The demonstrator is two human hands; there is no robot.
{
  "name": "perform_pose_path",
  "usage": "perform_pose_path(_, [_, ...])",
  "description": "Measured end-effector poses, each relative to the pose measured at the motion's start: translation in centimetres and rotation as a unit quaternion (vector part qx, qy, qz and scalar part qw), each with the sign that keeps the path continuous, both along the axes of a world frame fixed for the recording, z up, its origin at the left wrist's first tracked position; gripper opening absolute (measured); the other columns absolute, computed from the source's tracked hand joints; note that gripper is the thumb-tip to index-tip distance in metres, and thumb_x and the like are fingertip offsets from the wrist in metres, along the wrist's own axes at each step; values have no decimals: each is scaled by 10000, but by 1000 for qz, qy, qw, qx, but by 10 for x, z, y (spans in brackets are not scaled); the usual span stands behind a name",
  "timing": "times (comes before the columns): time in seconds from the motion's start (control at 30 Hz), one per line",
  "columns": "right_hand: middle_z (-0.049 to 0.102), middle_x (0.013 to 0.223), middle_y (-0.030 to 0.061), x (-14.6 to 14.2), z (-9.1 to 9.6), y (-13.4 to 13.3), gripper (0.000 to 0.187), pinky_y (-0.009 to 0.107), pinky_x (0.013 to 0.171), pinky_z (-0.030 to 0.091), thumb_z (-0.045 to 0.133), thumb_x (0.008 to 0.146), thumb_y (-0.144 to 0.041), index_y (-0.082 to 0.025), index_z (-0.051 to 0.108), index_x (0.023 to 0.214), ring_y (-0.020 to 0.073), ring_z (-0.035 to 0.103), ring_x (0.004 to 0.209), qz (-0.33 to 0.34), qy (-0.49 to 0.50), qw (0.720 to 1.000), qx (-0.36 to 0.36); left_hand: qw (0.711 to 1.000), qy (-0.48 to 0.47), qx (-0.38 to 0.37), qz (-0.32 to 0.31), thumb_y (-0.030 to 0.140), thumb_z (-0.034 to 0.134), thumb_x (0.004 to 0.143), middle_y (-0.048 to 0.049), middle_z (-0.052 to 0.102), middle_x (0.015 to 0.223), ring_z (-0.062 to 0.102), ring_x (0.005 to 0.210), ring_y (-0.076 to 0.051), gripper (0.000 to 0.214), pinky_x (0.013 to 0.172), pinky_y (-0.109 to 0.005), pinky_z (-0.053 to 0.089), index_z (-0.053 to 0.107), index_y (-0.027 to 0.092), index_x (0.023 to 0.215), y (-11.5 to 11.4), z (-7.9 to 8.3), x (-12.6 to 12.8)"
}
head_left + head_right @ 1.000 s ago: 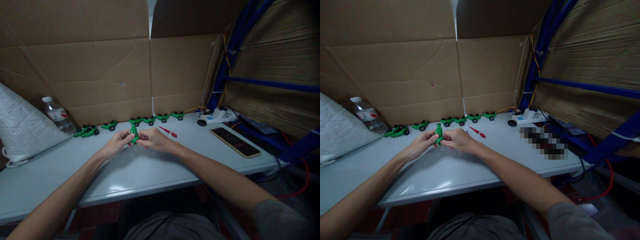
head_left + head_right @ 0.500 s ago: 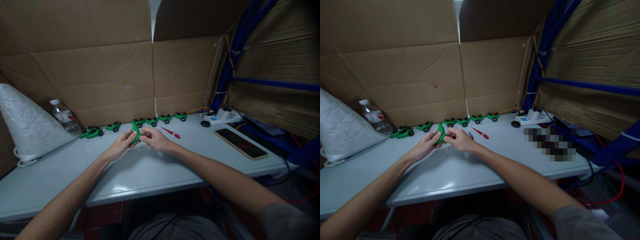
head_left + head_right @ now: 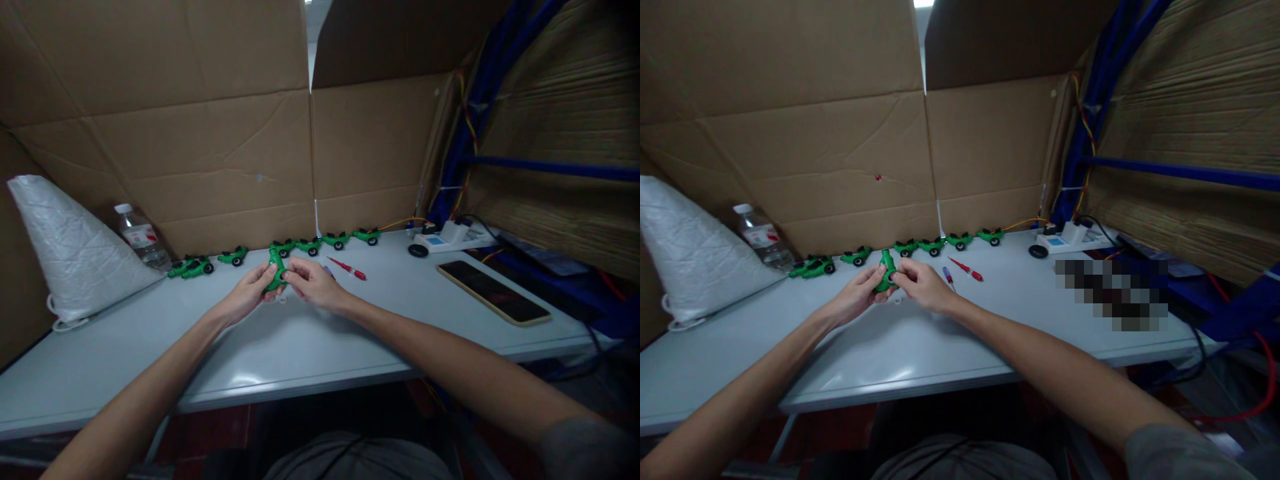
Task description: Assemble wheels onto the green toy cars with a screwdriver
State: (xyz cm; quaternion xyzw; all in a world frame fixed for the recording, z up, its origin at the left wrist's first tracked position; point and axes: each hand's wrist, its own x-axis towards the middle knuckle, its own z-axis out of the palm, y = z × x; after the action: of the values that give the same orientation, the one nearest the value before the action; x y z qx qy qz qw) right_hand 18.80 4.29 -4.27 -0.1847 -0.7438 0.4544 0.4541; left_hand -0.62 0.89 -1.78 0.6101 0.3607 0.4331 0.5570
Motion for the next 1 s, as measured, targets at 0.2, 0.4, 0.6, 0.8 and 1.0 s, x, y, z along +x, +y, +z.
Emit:
perform_pose_path(0.2, [470,634,-62,3,10,-4,291,245,542,311,545,1002,-384,-218,468,775,108,432,565,-27,-21,999,33,1000,-22,-14,14,583,679,945,1,566,714,427,547,-78,439,497,-182,308,563,160,929,-1,3,4])
perform_pose_path(0.4, [493,601,-58,8,16,-6,214,247,548,318,522,940,-267,-213,484,737,109,440,552,-30,-57,997,50,1000,3,-7,14,593,642,966,38,479,652,366,517,-69,449,483,-188,275,521,170,873,1,-2,4])
perform_pose_path(0.6, [451,602,-64,7,11,-2,165,252,543,276,522,874,-224,-210,477,716,107,403,557,-63,-67,993,69,998,43,35,36,613,694,920,52,434,692,351,546,-73,471,487,-198,257,547,168,969,0,1,7])
perform_pose_path(0.8, [429,604,-72,6,5,2,176,246,548,252,574,866,-262,-212,465,737,105,384,568,-61,-60,995,60,995,71,68,26,616,657,945,56,399,700,320,569,-80,457,504,-204,244,516,182,933,-3,3,8])
perform_pose_path(1.0, [458,621,-69,7,12,-2,191,243,563,277,588,883,-280,-205,480,745,97,402,570,-76,-82,988,103,996,66,42,40,616,706,907,44,447,710,356,581,-81,470,510,-200,269,554,173,944,-3,11,4])
